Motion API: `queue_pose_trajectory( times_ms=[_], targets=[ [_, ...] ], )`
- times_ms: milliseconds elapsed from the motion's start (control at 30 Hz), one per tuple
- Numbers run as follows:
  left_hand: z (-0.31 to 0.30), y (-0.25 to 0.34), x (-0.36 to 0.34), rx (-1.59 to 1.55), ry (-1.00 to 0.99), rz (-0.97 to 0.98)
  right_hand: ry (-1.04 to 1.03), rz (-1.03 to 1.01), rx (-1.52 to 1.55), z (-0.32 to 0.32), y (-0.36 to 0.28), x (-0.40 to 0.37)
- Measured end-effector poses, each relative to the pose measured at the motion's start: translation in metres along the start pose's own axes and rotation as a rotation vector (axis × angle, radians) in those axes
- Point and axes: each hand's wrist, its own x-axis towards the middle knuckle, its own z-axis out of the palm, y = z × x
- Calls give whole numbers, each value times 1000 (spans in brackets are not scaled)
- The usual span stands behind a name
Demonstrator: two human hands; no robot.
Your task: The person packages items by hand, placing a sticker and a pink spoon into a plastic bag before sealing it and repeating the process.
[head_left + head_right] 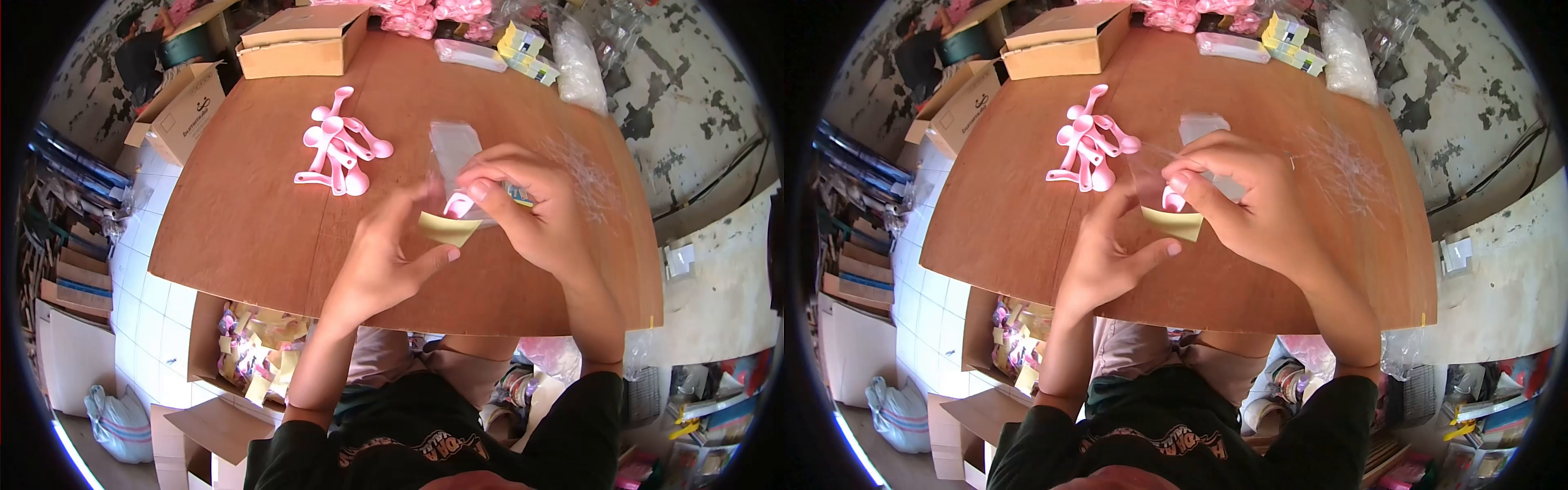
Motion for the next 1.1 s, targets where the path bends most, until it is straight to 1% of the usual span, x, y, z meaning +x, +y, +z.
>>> queue_pose_trajectory(
  times_ms=[33, 67, 100, 167, 200, 267, 300, 367, 433, 500, 533, 600, 633, 733, 800, 867, 933, 1033, 1100],
  targets=[
    [1, 1, 1, 11, -102, -59, -24, 51, 35, -1, -2, -1],
    [6, -6, -4, -14, -68, -35, -45, 104, 70, -1, -4, -3],
    [8, -4, -6, -14, -66, -34, -46, 103, 70, 1, -6, -5],
    [10, 0, -9, -128, -88, -165, 102, 349, 449, 9, -11, -11],
    [10, -2, -10, -162, -91, -188, 99, 351, 449, 10, -9, -15],
    [11, -8, -13, -185, -77, -217, 11, 407, 429, 13, 2, -25],
    [11, -10, -15, -206, -66, -243, 6, 410, 429, 16, 4, -29],
    [11, -11, -16, -224, -69, -247, 7, 509, 478, 21, 11, -35],
    [10, -14, -17, -238, -79, -249, 20, 520, 494, 24, 20, -40],
    [11, -20, -18, -423, -14, -252, 8, 599, 561, 26, 22, -41],
    [7, -20, -19, -420, -13, -257, 7, 602, 566, 27, 22, -42],
    [-2, -17, -16, -544, 57, -365, -24, 610, 560, 28, 20, -43],
    [-4, -17, -15, -542, 57, -368, -24, 611, 563, 29, 19, -43],
    [-3, -21, -15, -521, 119, -321, -43, 579, 590, 29, 18, -45],
    [-4, -22, -16, -470, 142, -314, 6, 506, 524, 31, 22, -48],
    [-4, -24, -17, -421, 167, -306, 24, 507, 522, 33, 25, -51],
    [-3, -27, -19, -359, 214, -233, 42, 509, 519, 34, 27, -54],
    [-1, -30, -22, -337, 242, -270, 85, 463, 496, 37, 29, -56],
    [0, -29, -21, -341, 251, -257, 129, 459, 576, 38, 28, -55]
  ],
)
